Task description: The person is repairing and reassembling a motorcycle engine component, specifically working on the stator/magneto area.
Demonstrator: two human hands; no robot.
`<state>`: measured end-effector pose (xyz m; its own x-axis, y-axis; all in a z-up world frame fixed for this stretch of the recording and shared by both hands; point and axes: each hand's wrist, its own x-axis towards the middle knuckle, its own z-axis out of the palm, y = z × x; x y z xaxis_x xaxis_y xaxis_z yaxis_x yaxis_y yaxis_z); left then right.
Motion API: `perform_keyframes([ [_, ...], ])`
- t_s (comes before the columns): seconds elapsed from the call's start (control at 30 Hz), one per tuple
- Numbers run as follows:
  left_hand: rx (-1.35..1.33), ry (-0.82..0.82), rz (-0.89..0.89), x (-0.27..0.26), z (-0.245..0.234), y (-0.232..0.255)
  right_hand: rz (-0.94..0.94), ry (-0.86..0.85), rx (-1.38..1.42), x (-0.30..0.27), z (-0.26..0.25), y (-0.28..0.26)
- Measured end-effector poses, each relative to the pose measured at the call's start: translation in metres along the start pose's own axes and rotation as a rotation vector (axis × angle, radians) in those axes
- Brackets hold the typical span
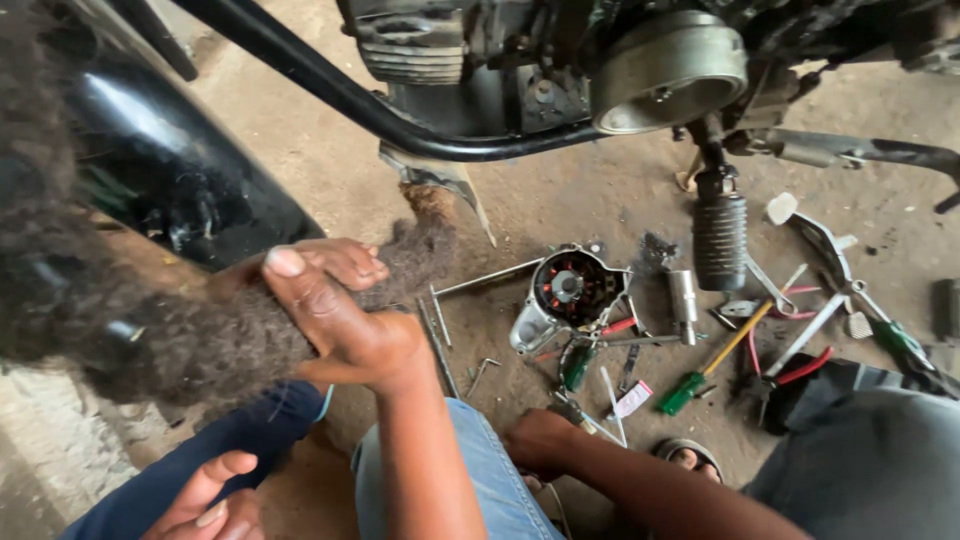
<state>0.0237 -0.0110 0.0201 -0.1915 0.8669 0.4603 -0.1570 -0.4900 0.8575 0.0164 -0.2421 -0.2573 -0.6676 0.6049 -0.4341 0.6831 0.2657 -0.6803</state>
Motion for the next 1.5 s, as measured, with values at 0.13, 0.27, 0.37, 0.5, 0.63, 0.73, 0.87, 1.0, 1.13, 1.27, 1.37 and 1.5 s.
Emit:
perform_keyframes([
  [0.13,0.027,-0.052,-0.059,0.003,-0.004,0.001,-0.017,-0.089,-0.127,-0.053,-0.103,-0.029],
  [0.27,-0.005,-0.148,-0.088,0.005,-0.02,-0.013,0.122,-0.138,-0.078,-0.167,-0.228,-0.058],
  [0.37,0.103,-0.177,-0.026,0.005,-0.021,-0.012,0.006,0.583,0.256,-0.244,-0.228,-0.032],
  [0.5,0.11,-0.122,-0.007,0.005,-0.017,-0.002,0.099,0.755,0.243,-0.306,-0.261,-0.006],
  [0.63,0.404,-0.113,0.017,0.004,-0.011,0.028,0.544,1.083,0.421,-0.327,-0.27,-0.005],
  [0.73,0.631,-0.209,-0.22,0.007,-0.027,0.064,0.569,1.212,0.668,-0.328,-0.263,-0.003],
  [0.87,1.5,-1.046,-0.514,0.006,-0.033,0.09,0.528,1.302,1.075,-0.321,-0.274,-0.015],
  [1.0,0.585,-1.126,-0.009,-0.06,0.041,0.099,0.457,1.182,1.409,-0.297,-0.257,-0.025],
  [1.13,0.311,-0.935,-0.237,-0.126,0.067,0.067,0.047,0.944,1.688,-0.274,-0.24,-0.039],
  [1.27,0.147,-0.607,-0.592,-0.119,0.066,0.04,-0.254,0.758,1.765,-0.285,-0.271,-0.06],
  [1.37,0.071,-0.411,-0.567,-0.117,0.061,0.025,-0.33,0.751,1.719,-0.294,-0.263,-0.052],
  [1.5,-0.12,-0.275,-0.7,-0.138,0.075,0.057,-0.324,1.019,1.815,-0.292,-0.246,-0.017],
])
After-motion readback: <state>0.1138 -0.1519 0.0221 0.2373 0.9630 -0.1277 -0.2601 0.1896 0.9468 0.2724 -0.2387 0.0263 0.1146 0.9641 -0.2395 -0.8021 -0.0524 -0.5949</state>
